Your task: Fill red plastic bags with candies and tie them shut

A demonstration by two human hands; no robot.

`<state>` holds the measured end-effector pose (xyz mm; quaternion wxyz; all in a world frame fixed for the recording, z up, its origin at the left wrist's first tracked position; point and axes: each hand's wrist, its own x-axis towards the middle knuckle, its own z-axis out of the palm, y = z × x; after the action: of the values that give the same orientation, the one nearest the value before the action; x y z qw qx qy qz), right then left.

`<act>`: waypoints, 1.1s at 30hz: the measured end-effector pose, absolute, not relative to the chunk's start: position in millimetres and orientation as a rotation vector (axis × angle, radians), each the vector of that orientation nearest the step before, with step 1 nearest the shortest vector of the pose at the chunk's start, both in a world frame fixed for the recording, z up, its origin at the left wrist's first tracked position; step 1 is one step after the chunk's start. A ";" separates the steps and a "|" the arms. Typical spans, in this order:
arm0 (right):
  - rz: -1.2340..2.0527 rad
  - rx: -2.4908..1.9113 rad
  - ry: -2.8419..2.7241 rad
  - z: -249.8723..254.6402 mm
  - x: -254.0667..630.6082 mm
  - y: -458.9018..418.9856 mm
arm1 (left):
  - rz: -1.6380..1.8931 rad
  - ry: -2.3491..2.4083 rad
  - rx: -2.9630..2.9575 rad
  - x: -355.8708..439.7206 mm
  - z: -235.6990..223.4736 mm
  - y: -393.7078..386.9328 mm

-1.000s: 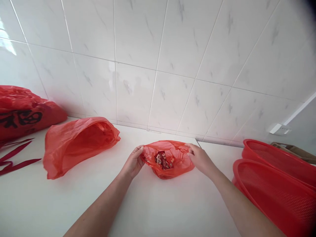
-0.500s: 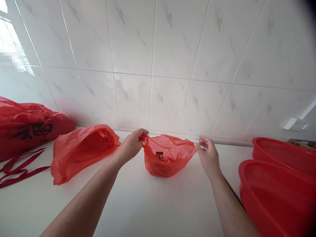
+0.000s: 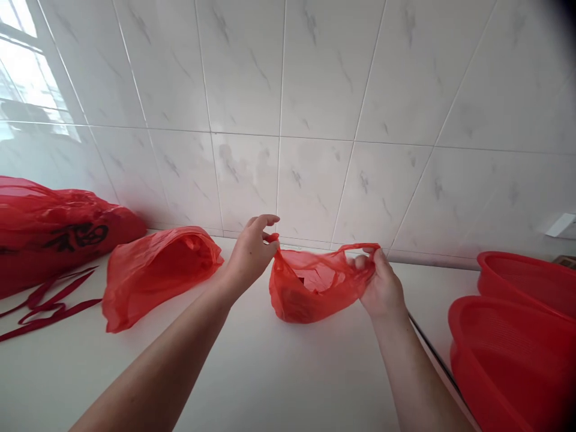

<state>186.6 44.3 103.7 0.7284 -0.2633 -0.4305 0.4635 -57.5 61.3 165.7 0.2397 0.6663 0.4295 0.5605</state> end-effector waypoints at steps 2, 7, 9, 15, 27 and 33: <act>1.068 -0.629 -0.959 105.1 178.8 39.8 | 1.537 1.170 1.739 -49.8 168.5 61.4; 1.026 -0.822 -1.171 111.6 154.8 20.2 | 1.500 1.055 1.683 -37.2 167.6 62.2; 0.961 -0.902 -1.275 115.8 146.9 14.2 | 1.422 1.003 1.716 -31.6 165.5 61.7; 1.052 -0.944 -1.545 116.3 134.2 11.9 | 1.200 0.801 1.723 -10.7 156.0 55.0; 1.322 -0.924 -1.222 102.4 135.6 24.1 | 1.159 0.831 2.284 -20.3 118.5 33.2; 1.382 -0.927 -1.394 101.2 142.3 23.5 | 1.191 0.979 2.104 -23.0 101.0 45.7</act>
<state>142.3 23.5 101.2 0.4666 -0.3778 -0.5680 0.5630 -23.0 45.7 101.0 0.2636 0.7781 0.3622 0.4403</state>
